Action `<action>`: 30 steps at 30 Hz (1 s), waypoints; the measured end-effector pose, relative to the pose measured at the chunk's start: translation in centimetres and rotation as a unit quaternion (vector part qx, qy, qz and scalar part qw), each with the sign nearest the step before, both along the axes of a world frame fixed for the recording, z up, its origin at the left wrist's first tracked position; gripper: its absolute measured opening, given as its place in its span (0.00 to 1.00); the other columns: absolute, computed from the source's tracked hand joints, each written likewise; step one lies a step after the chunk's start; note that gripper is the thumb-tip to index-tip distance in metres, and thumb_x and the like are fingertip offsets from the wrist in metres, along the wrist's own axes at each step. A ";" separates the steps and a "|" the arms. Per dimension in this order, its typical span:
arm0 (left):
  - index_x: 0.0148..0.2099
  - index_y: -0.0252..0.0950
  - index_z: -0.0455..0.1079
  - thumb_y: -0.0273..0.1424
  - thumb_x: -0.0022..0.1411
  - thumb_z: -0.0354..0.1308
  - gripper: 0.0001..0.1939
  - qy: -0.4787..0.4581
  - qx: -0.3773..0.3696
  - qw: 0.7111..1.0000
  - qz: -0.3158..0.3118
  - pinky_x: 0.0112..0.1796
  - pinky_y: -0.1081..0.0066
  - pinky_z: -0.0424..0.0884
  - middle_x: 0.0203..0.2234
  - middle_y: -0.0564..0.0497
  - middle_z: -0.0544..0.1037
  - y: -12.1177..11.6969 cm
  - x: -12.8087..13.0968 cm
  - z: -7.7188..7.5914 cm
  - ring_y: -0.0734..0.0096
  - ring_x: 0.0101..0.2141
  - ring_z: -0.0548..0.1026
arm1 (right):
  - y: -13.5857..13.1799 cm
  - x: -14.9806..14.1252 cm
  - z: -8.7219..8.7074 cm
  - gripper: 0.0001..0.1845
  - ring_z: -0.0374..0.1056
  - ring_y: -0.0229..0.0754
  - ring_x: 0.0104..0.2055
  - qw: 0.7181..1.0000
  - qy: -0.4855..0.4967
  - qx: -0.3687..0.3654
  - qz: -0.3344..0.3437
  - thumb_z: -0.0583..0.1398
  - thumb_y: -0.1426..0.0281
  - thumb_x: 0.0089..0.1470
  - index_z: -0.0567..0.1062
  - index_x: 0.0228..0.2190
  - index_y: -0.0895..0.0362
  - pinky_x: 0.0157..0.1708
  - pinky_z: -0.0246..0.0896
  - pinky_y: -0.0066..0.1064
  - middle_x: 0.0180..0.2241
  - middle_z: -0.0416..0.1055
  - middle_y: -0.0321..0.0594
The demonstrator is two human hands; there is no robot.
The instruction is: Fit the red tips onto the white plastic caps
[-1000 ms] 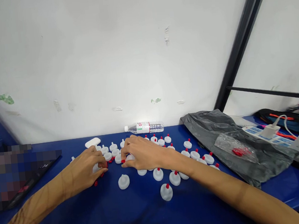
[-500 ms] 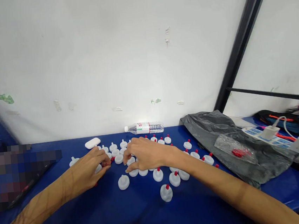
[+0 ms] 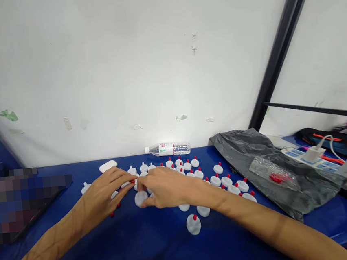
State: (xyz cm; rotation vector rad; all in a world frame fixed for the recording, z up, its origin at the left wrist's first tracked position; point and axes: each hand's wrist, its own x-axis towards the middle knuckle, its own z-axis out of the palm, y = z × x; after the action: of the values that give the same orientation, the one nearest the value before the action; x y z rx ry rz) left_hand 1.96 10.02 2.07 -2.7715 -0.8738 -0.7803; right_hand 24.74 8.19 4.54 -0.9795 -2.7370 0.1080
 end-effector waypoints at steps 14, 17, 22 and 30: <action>0.48 0.35 0.71 0.21 0.71 0.48 0.11 0.004 0.063 0.997 -0.043 0.39 0.61 0.67 0.36 0.47 0.76 -0.3 0.2 -0.4 0.64 0.36 0.69 | 0.6 0.8 0.6 0.16 0.70 0.50 0.42 0.997 0.007 0.039 -0.061 0.63 0.59 0.60 0.75 0.45 0.54 0.42 0.64 0.40 0.34 0.74 0.41; 0.47 0.35 0.71 0.21 0.71 0.49 0.11 0.003 0.064 0.997 -0.038 0.39 0.61 0.67 0.36 0.47 0.76 -0.1 0.1 -0.5 0.63 0.36 0.69 | 0.7 0.8 0.6 0.17 0.70 0.50 0.44 0.996 0.014 0.056 -0.064 0.63 0.58 0.60 0.74 0.46 0.55 0.44 0.65 0.41 0.37 0.75 0.43; 0.46 0.36 0.70 0.25 0.72 0.50 0.08 -0.021 0.068 0.997 -0.037 0.40 0.62 0.67 0.37 0.49 0.79 0.3 -0.1 -0.5 0.63 0.37 0.72 | 0.9 1.1 0.6 0.17 0.69 0.46 0.43 0.998 0.054 0.030 -0.028 0.58 0.56 0.65 0.70 0.48 0.53 0.44 0.65 0.39 0.43 0.73 0.42; 0.45 0.40 0.70 0.26 0.70 0.57 0.04 -0.078 0.110 0.987 -0.083 0.36 0.67 0.66 0.35 0.55 0.82 0.6 -0.7 -0.5 0.70 0.34 0.77 | 1.3 0.8 1.3 0.14 0.70 0.42 0.44 0.980 0.180 -0.054 0.063 0.60 0.63 0.65 0.73 0.51 0.52 0.47 0.62 0.35 0.45 0.76 0.39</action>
State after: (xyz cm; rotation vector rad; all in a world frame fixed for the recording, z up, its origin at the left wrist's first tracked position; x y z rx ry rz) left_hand 1.22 10.58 1.61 -2.6385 -0.5455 -1.0642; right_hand 25.50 9.44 5.80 -0.7273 -2.4734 0.4181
